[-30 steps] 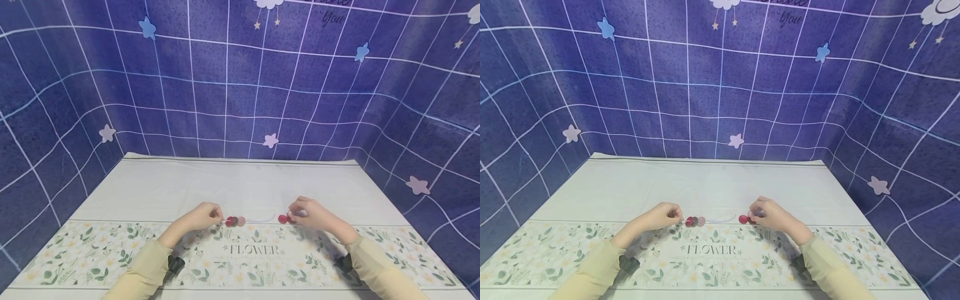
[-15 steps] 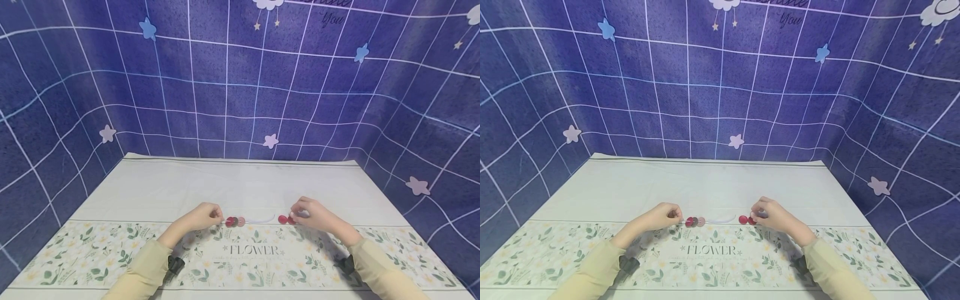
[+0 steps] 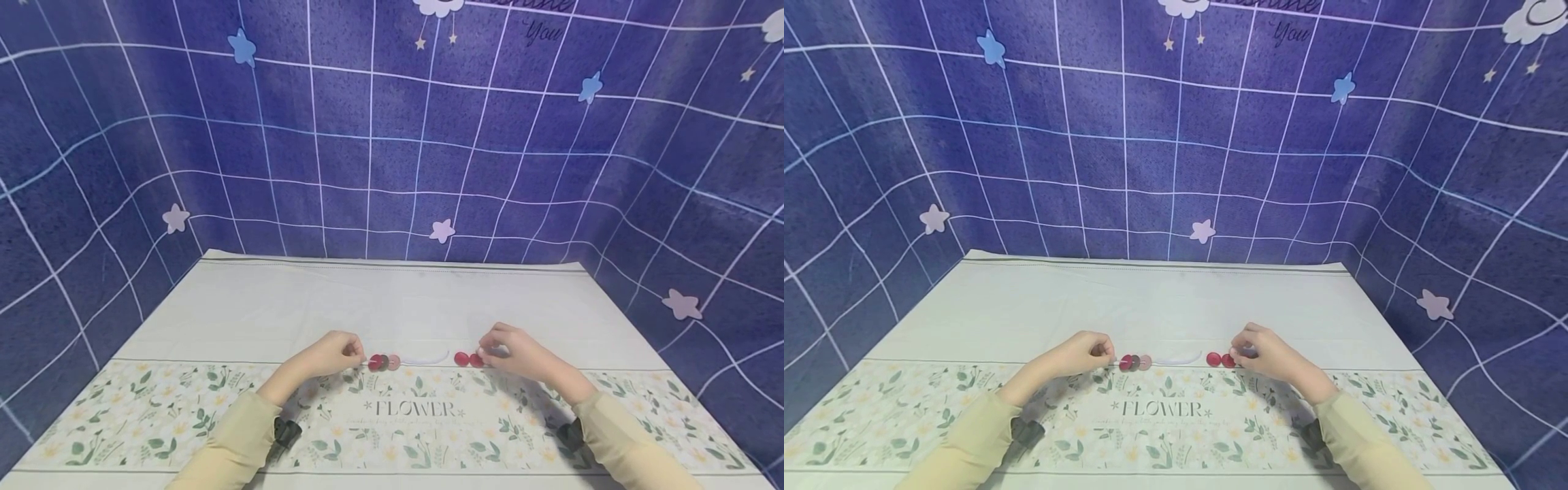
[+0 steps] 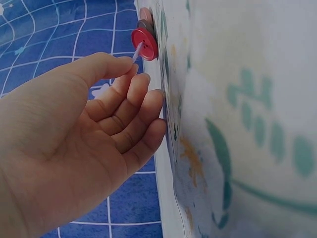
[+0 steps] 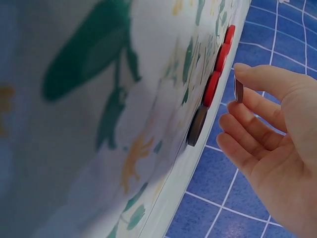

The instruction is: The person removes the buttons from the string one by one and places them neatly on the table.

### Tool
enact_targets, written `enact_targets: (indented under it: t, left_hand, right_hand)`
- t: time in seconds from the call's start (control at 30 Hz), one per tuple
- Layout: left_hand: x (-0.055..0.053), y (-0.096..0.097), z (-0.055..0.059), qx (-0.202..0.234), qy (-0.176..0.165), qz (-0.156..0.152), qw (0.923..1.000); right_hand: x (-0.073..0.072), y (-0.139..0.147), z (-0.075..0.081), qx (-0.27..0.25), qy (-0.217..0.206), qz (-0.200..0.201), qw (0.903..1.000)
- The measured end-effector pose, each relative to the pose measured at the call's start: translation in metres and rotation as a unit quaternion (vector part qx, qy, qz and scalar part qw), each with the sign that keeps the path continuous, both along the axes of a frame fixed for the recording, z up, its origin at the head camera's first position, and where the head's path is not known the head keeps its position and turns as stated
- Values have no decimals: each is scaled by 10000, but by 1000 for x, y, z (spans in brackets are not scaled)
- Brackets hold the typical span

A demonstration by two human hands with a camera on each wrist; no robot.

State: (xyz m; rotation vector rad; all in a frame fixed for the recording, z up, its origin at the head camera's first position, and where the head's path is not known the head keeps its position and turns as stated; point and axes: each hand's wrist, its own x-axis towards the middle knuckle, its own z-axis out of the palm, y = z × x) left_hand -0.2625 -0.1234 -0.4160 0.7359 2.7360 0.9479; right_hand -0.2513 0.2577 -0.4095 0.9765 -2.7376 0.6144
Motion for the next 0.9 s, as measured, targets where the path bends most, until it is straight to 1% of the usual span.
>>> enact_targets:
  t: [0.2,0.57,0.9]
  left_hand:
    - [0,0,0,29,-11,-4,10000]
    - [0,0,0,15,21,83,10000]
    - [-1,0,0,87,79,36,9999]
  right_hand:
    - [2,3,-1,113,-104,-115,9998]
    - [1,8,-4,100,92,-78,9999]
    - [0,13,-1,79,192,-7,9998]
